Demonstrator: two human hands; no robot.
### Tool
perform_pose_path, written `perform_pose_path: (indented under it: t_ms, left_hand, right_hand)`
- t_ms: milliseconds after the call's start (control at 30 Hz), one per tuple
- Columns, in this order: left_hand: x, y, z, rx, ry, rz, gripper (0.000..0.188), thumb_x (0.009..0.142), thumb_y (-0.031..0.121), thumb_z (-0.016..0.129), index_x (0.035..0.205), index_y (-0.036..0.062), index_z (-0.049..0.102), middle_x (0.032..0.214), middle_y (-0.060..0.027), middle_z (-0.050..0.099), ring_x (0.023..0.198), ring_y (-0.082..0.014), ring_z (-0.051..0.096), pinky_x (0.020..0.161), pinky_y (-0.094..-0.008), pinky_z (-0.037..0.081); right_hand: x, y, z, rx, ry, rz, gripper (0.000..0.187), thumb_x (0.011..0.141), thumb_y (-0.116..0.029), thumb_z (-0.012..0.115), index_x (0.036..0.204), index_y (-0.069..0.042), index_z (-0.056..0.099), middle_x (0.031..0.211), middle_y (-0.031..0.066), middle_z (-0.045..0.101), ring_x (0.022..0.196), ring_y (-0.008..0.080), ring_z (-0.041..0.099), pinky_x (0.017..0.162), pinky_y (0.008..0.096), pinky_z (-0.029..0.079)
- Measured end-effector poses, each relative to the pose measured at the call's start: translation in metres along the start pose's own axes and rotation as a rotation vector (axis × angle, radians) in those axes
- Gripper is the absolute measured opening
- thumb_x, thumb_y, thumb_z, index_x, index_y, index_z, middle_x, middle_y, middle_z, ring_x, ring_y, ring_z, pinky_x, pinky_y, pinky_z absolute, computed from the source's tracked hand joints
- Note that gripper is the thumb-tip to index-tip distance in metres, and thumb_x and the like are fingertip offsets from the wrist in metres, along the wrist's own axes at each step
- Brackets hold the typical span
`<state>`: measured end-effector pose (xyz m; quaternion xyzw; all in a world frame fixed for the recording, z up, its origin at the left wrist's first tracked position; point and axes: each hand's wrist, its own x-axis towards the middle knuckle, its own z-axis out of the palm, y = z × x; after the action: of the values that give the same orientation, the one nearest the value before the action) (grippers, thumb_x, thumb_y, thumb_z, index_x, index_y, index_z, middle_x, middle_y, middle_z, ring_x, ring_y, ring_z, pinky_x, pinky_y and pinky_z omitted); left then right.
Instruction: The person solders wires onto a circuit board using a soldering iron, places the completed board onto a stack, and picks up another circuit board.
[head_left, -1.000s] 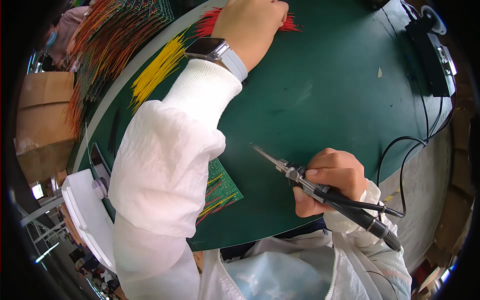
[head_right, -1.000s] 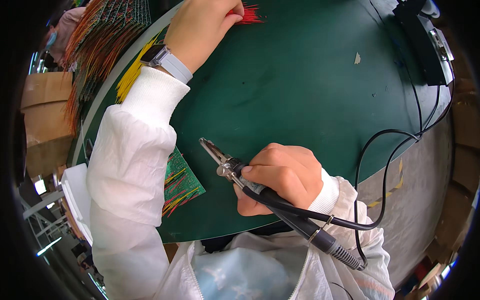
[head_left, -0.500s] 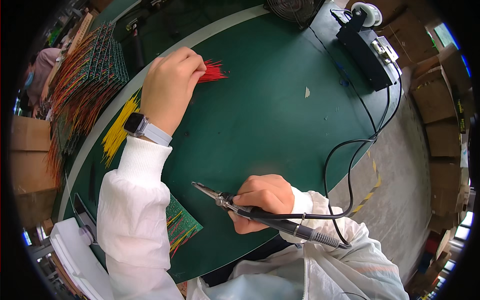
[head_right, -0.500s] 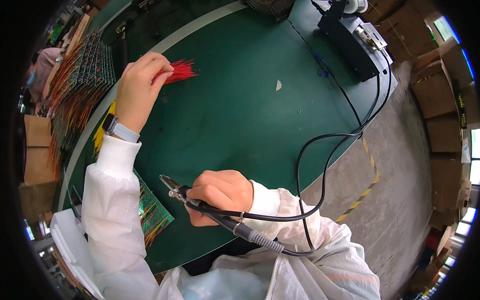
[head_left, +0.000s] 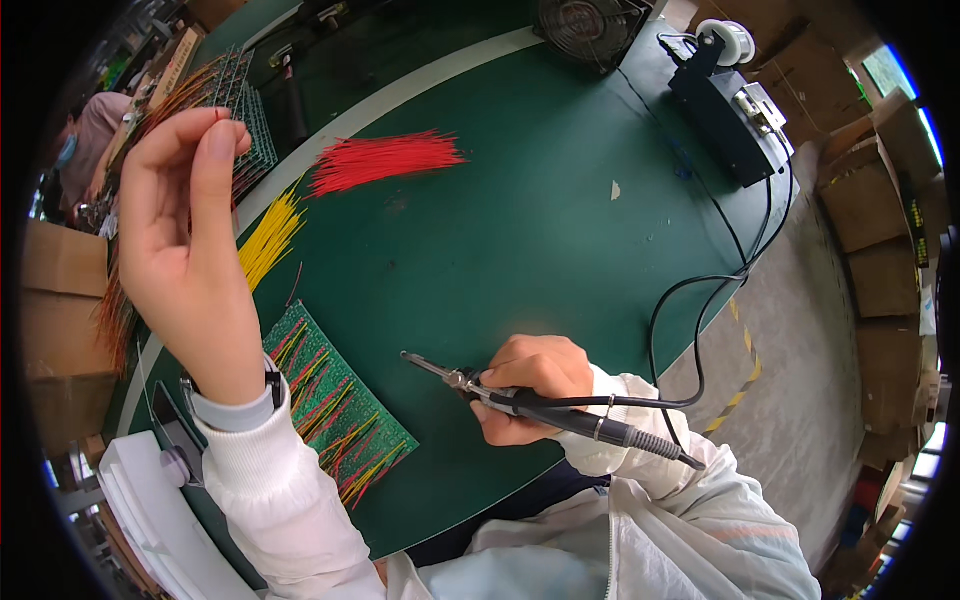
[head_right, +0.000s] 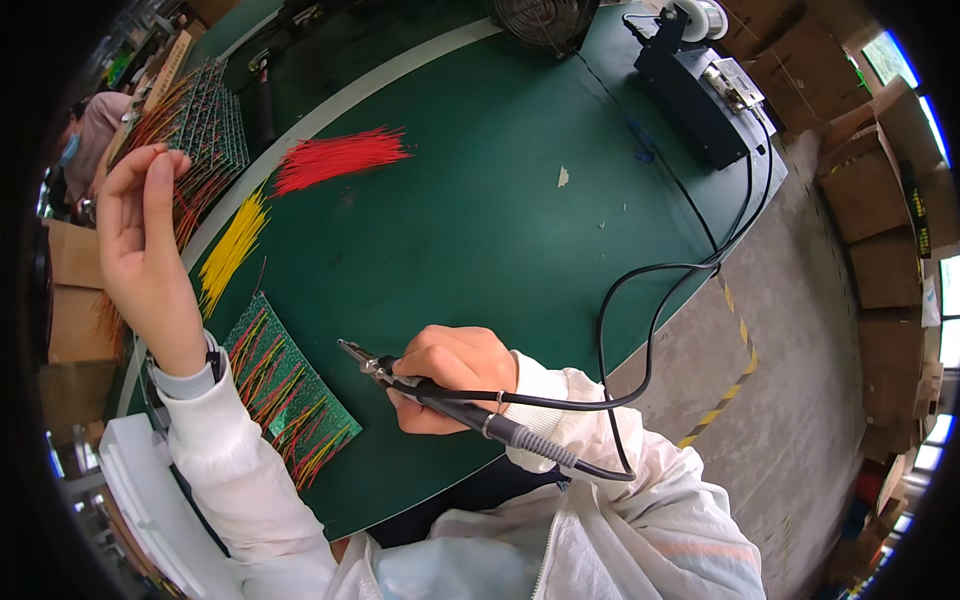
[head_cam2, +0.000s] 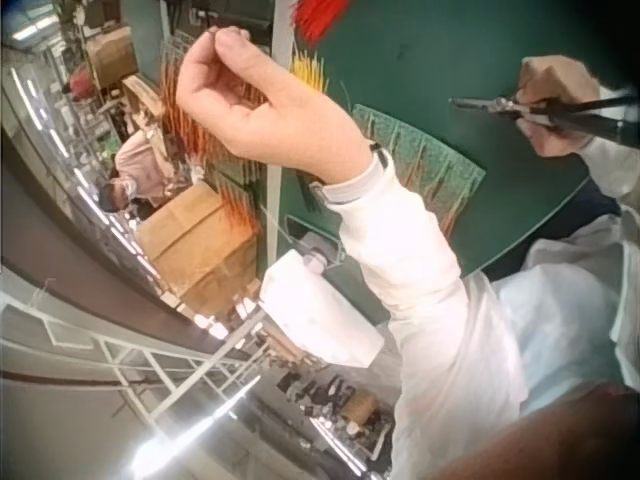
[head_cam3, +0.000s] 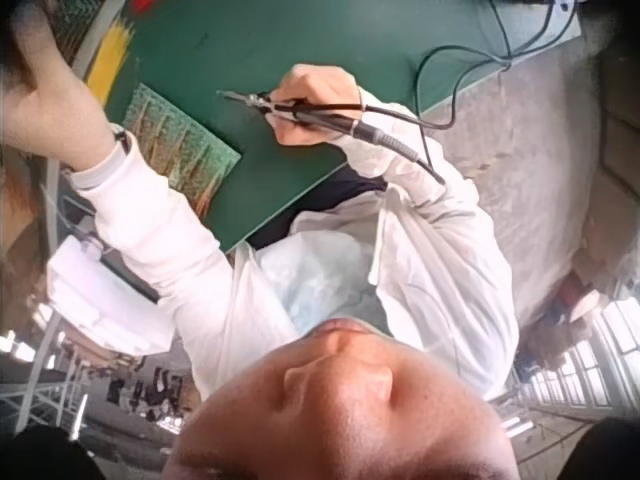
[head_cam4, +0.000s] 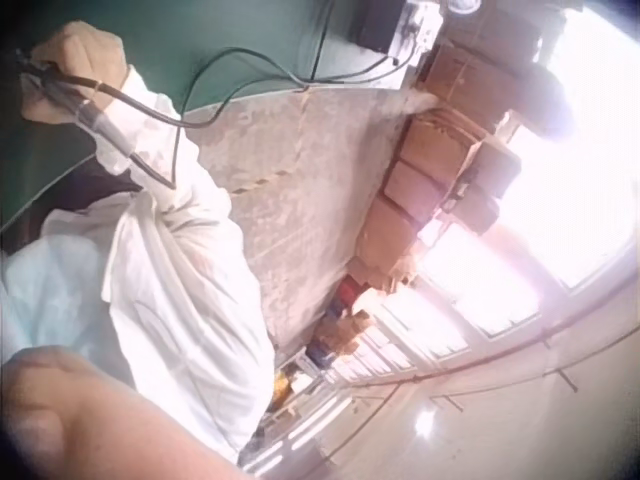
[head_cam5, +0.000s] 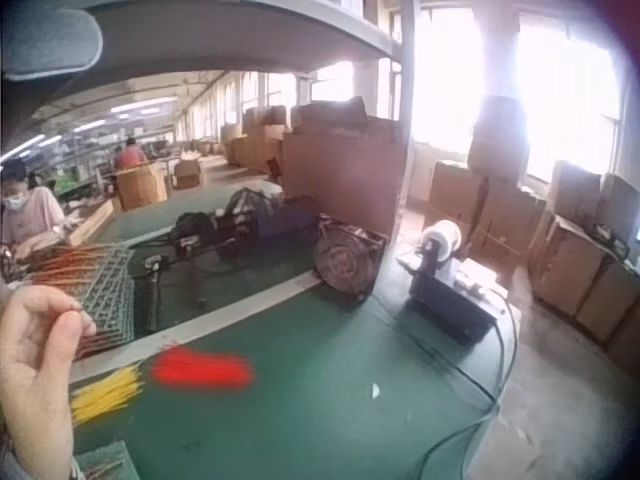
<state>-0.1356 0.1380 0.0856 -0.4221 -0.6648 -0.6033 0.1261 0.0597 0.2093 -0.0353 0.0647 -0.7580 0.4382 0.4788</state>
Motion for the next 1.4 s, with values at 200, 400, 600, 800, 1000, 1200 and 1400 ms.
perform_pose_path:
  t_ms: [200,400,600,800,1000,1200,1400]
  left_hand:
    - [-0.085,0.006,-0.038,0.319,-0.182,-0.092,0.005,0.081,-0.001,0.060,0.086,-0.0008,0.061,0.081,-0.0070,0.057,0.072,-0.0139,0.054,0.063,-0.0237,0.043]
    - [-0.161,0.009,-0.062,0.493,-0.276,-0.307,0.010,0.075,-0.004,0.064,0.084,-0.0008,0.061,0.078,-0.0083,0.057,0.068,-0.0188,0.056,0.059,-0.0280,0.045]
    - [-0.178,0.005,-0.062,0.590,-0.311,-0.212,0.016,0.069,-0.002,0.069,0.083,0.0038,0.062,0.076,-0.0051,0.055,0.067,-0.0223,0.054,0.060,-0.0338,0.042]
    - [-0.176,0.002,-0.064,0.552,-0.328,-0.153,0.020,0.065,-0.004,0.070,0.082,0.0028,0.062,0.076,-0.0046,0.054,0.067,-0.0223,0.053,0.059,-0.0342,0.042]
    - [-0.179,-0.002,-0.063,0.545,-0.314,-0.174,0.021,0.063,-0.004,0.071,0.081,0.0030,0.062,0.077,-0.0046,0.054,0.067,-0.0217,0.052,0.058,-0.0339,0.042]
    - [-0.181,0.000,-0.060,0.559,-0.320,-0.219,0.014,0.069,-0.005,0.068,0.081,0.0007,0.062,0.079,-0.0068,0.057,0.070,-0.0206,0.056,0.062,-0.0299,0.045]
    - [-0.181,0.000,-0.060,0.539,-0.311,-0.220,0.014,0.070,-0.005,0.068,0.081,0.0006,0.062,0.080,-0.0070,0.058,0.072,-0.0210,0.056,0.063,-0.0302,0.045]
  right_hand:
    - [-0.009,-0.001,-0.011,-0.064,-0.035,0.087,0.032,0.060,0.000,0.067,0.085,0.000,0.048,0.063,0.0095,0.053,0.047,0.0166,0.051,0.043,0.0253,0.041]
    - [-0.009,-0.007,-0.001,0.038,-0.046,0.149,0.034,0.055,0.003,0.068,0.084,0.001,0.049,0.063,0.0099,0.053,0.047,0.0167,0.053,0.042,0.0244,0.044]
    - [-0.008,-0.014,0.004,0.100,-0.097,0.159,0.039,0.060,0.000,0.070,0.091,0.002,0.045,0.069,0.0111,0.052,0.050,0.0170,0.052,0.045,0.0249,0.043]
    - [-0.012,-0.020,0.006,0.154,-0.141,0.189,0.040,0.061,0.000,0.069,0.092,0.002,0.042,0.072,0.0121,0.051,0.050,0.0163,0.049,0.045,0.0258,0.042]
    - [-0.011,-0.020,0.008,0.151,-0.164,0.230,0.041,0.062,-0.001,0.068,0.091,0.001,0.040,0.073,0.0122,0.051,0.049,0.0146,0.048,0.043,0.0251,0.041]
    - [-0.013,-0.019,0.007,0.153,-0.193,0.232,0.042,0.061,-0.002,0.069,0.092,0.001,0.041,0.073,0.0127,0.051,0.049,0.0145,0.048,0.043,0.0252,0.041]
    - [-0.013,-0.019,0.009,0.165,-0.205,0.218,0.043,0.060,-0.002,0.070,0.093,0.002,0.043,0.073,0.0130,0.052,0.049,0.0152,0.049,0.044,0.0258,0.041]
